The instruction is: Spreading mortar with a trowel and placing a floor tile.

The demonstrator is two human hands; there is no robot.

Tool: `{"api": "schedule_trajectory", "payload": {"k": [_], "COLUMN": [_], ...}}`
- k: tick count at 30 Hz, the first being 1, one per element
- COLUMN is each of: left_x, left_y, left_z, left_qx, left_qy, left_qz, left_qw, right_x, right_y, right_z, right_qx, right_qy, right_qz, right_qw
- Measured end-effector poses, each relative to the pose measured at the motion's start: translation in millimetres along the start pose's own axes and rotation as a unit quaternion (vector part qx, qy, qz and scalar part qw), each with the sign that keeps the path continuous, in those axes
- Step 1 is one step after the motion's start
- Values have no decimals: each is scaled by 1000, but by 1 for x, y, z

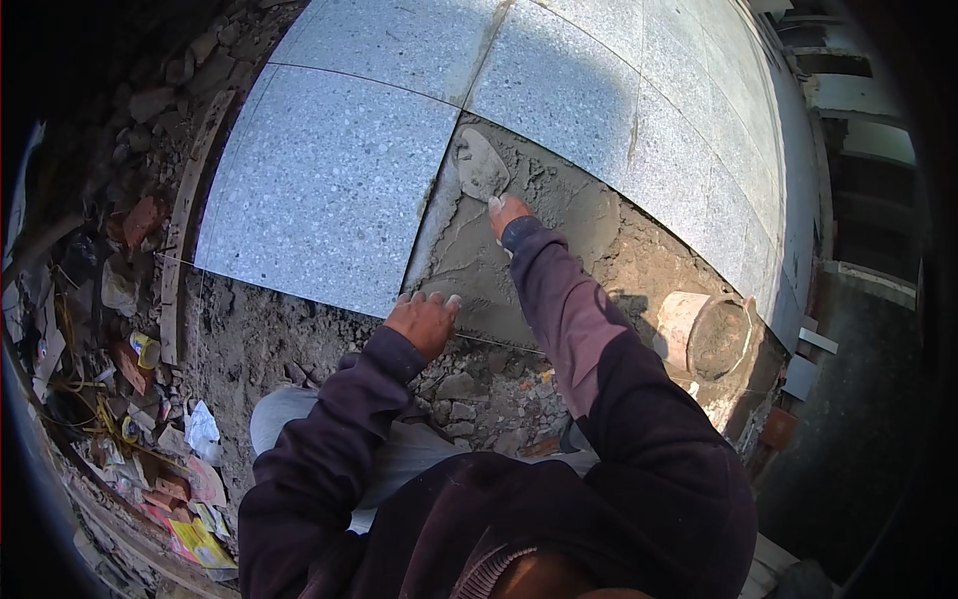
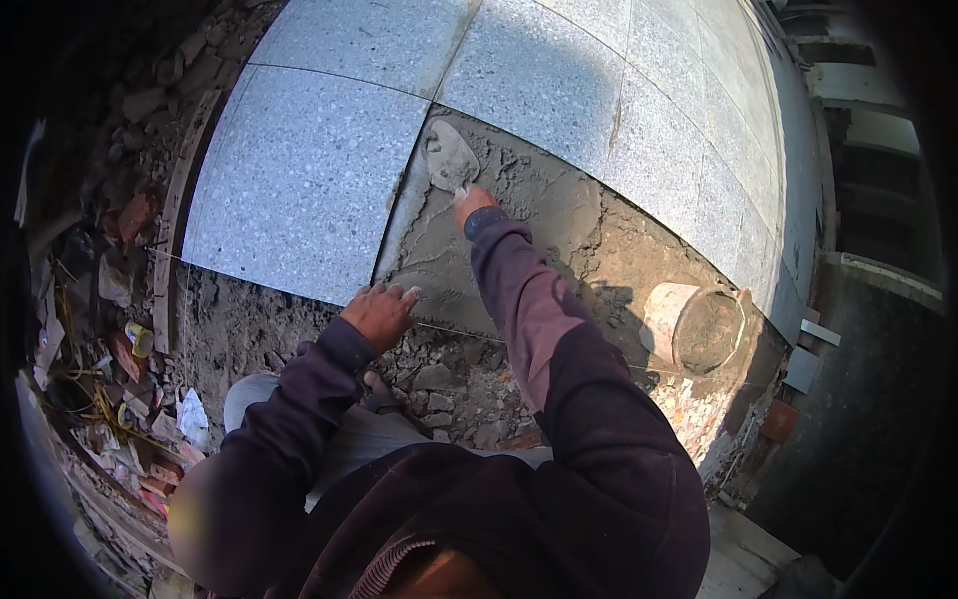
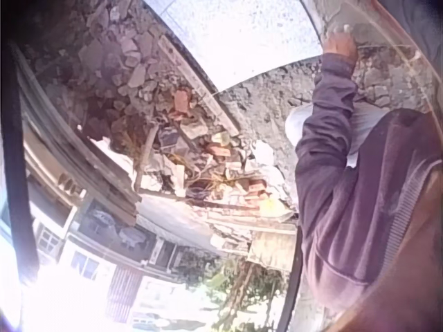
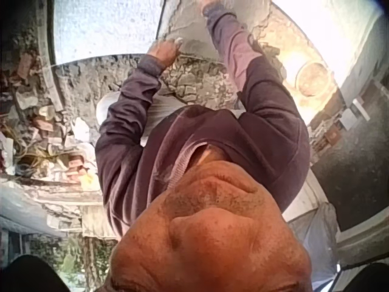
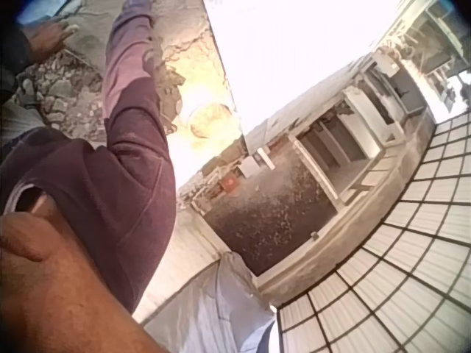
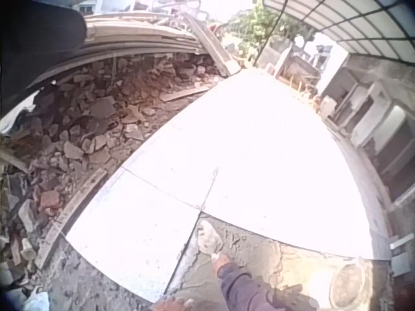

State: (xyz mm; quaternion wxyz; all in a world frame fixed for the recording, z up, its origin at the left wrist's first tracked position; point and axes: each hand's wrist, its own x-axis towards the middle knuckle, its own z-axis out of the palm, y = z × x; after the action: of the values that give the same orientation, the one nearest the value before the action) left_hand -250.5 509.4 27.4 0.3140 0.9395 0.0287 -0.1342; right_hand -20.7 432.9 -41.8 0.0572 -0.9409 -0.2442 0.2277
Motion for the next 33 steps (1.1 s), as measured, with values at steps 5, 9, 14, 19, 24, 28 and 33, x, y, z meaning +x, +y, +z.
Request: {"api": "schedule_trajectory", "payload": {"k": [5, 9, 14, 19, 24, 28, 33], "left_x": [2, 5, 13, 14, 6, 3, -6], "left_y": [-9, -13, -15, -19, -22, -18, 7], "left_z": [-3, -7, -12, -12, -12, -15, -11], "left_qx": [25, 18, 25, 12, 55, 56, 83], "left_qy": [-35, -56, -44, -39, -30, -7, 10], "left_qz": [10, 21, 60, 92, 48, 29, 3], "left_qw": [999, 998, 997, 995, 997, 998, 997], "right_x": [1, -13, -33, -66, -81, -47, 1], "right_y": [41, 77, 135, 167, 115, 60, 24], "right_z": [-38, -31, -16, -30, -44, -43, -44], "right_qx": [-124, -68, -27, 205, 487, -43, -139], "right_qy": [-33, -5, 44, 37, -94, 135, 130], "right_qz": [98, 195, 276, 391, 397, 62, 6], "right_qw": [987, 978, 960, 897, 772, 988, 982]}}
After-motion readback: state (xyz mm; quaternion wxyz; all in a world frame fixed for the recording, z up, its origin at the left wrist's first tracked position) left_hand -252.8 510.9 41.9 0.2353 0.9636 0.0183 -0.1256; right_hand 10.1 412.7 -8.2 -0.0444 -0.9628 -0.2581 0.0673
